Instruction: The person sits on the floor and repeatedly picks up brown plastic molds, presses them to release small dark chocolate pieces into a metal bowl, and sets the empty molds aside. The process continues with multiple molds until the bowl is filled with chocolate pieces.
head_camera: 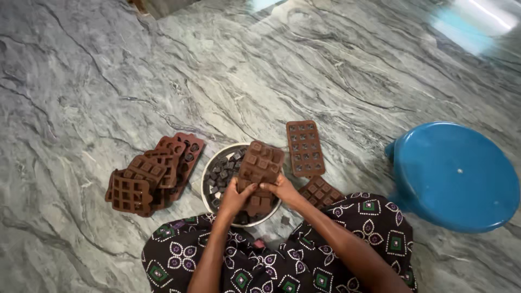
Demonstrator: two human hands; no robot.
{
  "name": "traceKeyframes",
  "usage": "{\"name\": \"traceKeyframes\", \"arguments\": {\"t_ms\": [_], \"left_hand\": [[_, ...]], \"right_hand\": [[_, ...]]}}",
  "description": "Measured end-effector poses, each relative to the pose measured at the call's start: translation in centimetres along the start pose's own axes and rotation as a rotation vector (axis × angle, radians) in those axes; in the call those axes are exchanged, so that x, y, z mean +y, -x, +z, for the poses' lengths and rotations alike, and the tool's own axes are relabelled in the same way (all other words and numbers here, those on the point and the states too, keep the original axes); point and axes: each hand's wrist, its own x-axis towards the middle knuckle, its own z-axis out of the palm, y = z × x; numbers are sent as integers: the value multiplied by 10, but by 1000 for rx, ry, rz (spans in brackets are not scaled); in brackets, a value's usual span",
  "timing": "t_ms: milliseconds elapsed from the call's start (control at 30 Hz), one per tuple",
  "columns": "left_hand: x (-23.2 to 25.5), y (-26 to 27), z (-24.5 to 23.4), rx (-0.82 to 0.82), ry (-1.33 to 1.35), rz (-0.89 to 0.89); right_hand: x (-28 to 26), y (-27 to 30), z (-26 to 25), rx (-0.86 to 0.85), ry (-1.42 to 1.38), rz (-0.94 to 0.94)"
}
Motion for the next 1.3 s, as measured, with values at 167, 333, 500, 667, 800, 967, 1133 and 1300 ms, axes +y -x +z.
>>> {"name": "traceKeyframes", "arguments": {"t_ms": [167,333,500,667,800,967,1133,1300], "left_hand": [[-29,-15,11,141,-40,215],[-19,-6,4,334,-202,152],[10,4,12,395,-327,182],[13,7,19,278,-149,343],[9,0,12,183,29,247],[-3,-4,-2,-30,401,112],[-3,-8,-14,-79,559,97],[-7,-11,-11,-205,681,99]], "right_hand": [[14,-7,-2,-31,-34,-140],[-2,10,10,-80,66,-30],[-28,15,10,20,54,-6],[-50,16,-9,355,-149,162],[-57,12,-12,186,-393,32],[-61,12,-17,207,-372,111],[-82,12,-15,112,-501,11],[-93,16,-19,225,-553,61]]}}
